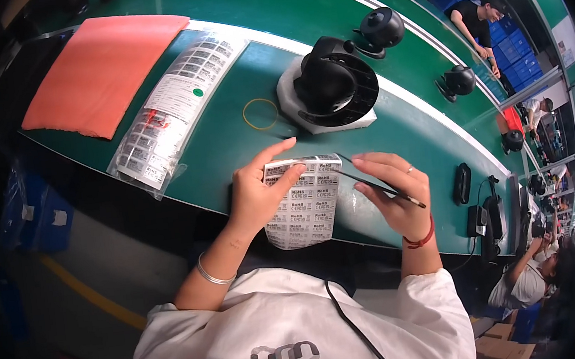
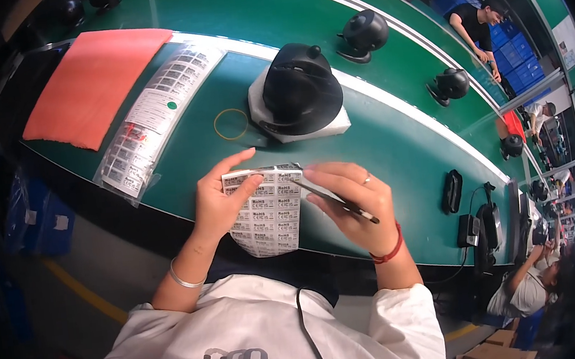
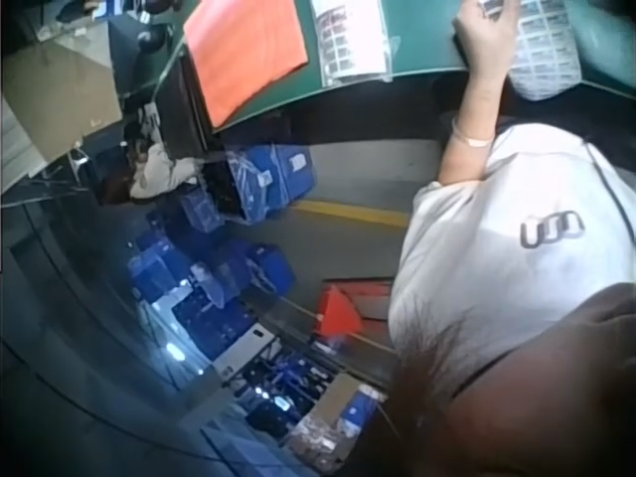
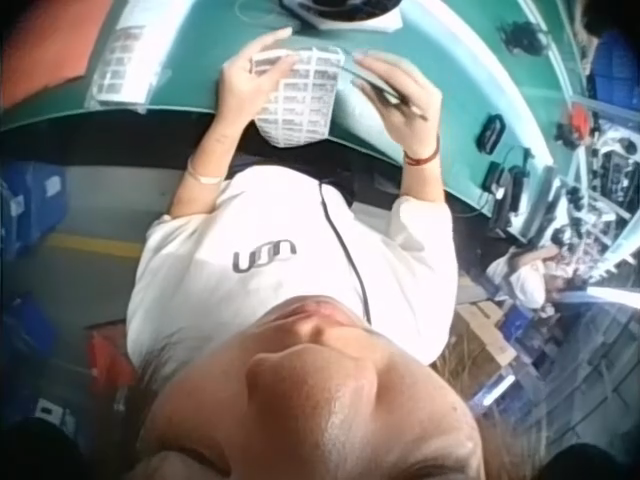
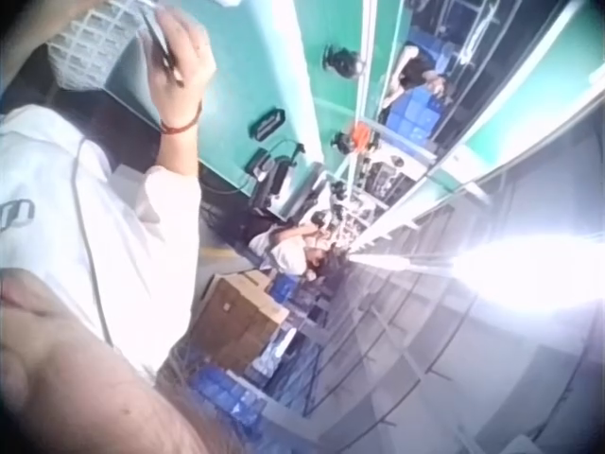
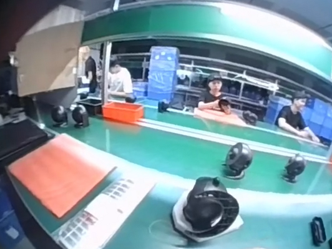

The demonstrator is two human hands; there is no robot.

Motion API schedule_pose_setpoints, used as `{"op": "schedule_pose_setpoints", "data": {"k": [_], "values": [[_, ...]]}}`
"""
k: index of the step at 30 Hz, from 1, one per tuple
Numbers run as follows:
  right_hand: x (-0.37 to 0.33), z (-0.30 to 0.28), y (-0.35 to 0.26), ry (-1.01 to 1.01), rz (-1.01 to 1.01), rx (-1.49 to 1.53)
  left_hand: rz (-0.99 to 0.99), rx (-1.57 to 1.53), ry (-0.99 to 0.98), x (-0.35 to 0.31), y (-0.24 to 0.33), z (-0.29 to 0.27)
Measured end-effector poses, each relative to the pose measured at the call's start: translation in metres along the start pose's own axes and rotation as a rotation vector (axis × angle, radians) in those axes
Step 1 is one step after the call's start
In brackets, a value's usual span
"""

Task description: The worker is peeling adhesive labels from a sheet and applying them to black dome camera housings on an assembly line.

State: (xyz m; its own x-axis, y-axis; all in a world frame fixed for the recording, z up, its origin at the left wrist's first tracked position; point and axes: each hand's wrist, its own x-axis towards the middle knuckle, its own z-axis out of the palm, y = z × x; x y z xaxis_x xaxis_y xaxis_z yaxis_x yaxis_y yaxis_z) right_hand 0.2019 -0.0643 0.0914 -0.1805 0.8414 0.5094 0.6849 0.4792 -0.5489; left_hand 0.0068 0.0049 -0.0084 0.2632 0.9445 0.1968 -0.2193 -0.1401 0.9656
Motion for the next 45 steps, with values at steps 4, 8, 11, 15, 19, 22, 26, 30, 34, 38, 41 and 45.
{"op": "schedule_pose_setpoints", "data": {"k": [4, 8, 11, 15, 19, 22, 26, 30, 34, 38, 41, 45], "values": [[0.004, 0.014, 0.006, 0.008, 0.055, 0.143, -0.021, -0.017, -0.030, -0.001, 0.002, 0.000], [0.006, 0.017, 0.009, -0.016, 0.157, 0.219, -0.012, 0.016, -0.054, -0.001, 0.003, -0.002], [0.009, 0.016, 0.009, 0.037, 0.280, 0.330, 0.007, 0.026, -0.063, -0.002, 0.003, -0.001], [0.011, 0.010, 0.020, 0.137, 0.046, 0.138, 0.044, 0.091, -0.110, -0.001, 0.005, -0.001], [0.012, 0.004, 0.035, 0.128, -0.279, -0.116, 0.039, 0.114, -0.127, 0.000, 0.005, -0.001], [0.012, 0.004, 0.041, 0.072, -0.364, -0.268, 0.030, 0.098, -0.123, 0.000, 0.004, 0.000], [0.014, 0.006, 0.059, 0.026, -0.454, -0.373, 0.006, 0.095, -0.131, 0.001, 0.005, 0.000], [0.018, 0.007, 0.068, 0.026, -0.463, -0.363, 0.021, 0.104, -0.130, 0.001, 0.003, -0.001], [0.023, 0.007, 0.073, 0.009, -0.465, -0.331, 0.005, 0.103, -0.132, 0.001, 0.006, -0.001], [0.025, 0.006, 0.075, 0.005, -0.439, -0.278, -0.009, 0.104, -0.138, 0.001, 0.008, -0.002], [0.021, 0.007, 0.078, 0.011, -0.403, -0.232, -0.016, 0.099, -0.143, 0.001, 0.009, -0.001], [0.015, 0.012, 0.084, 0.052, -0.302, -0.103, 0.000, 0.113, -0.141, 0.000, 0.010, -0.001]]}}
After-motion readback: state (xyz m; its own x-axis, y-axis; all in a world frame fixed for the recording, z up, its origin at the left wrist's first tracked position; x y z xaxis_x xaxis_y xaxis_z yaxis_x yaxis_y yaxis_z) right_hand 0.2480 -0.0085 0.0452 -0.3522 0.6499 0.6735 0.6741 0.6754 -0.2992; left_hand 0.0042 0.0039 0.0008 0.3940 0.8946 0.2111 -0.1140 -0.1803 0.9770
